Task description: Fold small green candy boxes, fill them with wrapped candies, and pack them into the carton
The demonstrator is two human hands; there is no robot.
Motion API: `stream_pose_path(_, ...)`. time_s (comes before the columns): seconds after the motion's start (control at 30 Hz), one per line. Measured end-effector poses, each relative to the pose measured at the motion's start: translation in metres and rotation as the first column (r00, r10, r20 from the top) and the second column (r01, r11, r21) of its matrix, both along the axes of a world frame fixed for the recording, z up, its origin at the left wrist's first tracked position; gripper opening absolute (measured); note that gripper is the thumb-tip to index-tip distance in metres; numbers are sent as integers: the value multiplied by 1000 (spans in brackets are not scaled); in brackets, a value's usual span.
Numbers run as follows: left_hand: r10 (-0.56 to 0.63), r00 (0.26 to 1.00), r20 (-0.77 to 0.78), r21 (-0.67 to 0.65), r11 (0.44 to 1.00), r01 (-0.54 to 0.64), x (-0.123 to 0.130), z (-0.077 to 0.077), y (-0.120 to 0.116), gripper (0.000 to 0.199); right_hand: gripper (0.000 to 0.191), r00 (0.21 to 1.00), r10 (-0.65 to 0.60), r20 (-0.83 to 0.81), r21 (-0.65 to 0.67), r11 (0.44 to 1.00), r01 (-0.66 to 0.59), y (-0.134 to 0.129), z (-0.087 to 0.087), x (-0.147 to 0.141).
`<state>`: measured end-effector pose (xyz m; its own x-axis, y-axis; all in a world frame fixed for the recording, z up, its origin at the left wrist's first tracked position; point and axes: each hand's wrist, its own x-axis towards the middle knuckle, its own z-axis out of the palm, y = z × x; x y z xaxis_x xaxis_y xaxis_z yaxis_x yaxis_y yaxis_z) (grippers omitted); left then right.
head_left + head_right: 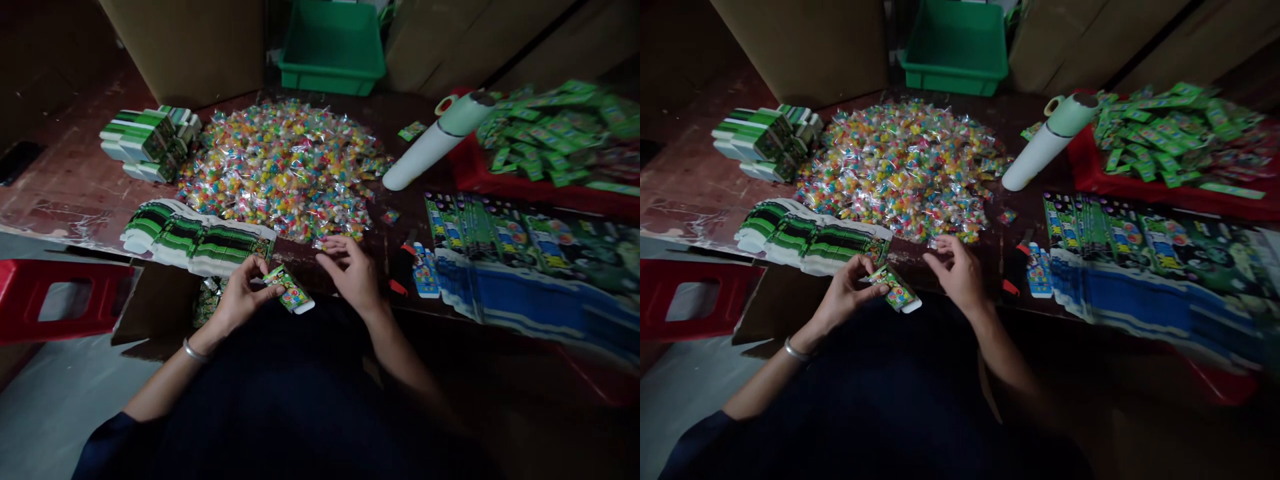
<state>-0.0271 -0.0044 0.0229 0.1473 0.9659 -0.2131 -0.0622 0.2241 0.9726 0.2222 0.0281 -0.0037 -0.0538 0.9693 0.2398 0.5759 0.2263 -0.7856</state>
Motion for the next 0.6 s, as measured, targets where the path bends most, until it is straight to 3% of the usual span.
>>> stream_pose_path(0.03, 13, 1000, -19, 1, 1000, -13, 0, 0, 1, 47, 31, 990, -79, 116, 40, 996, 74, 7, -5, 9)
stream_pose_path(0.1, 22, 1000, 0, -34, 999, -22, 0, 1, 1, 46, 28, 951, -132, 280, 111, 988, 105, 19, -15, 22)
stream_pose_path(0.23, -34, 995, 99, -137, 989, 47, 2, 7, 1, 60, 29, 899, -104, 425, 172, 985, 33, 37, -25, 21)
stream_pose_path(0.33, -101, 988, 119, -151, 981, 119, 2, 7, 1, 48, 22, 861, -86, 502, 175, 985, -4, 46, -26, 13)
stream_pose_path(0.43, -173, 981, 87, -137, 973, 184, 1, 1, 3, 31, 16, 895, -86, 438, 180, 984, 7, 53, -29, 13)
stream_pose_path(0.6, -195, 974, 117, -52, 978, 202, 7, -5, 5, 49, 34, 991, -125, 44, 112, 987, 119, 53, -21, 21)
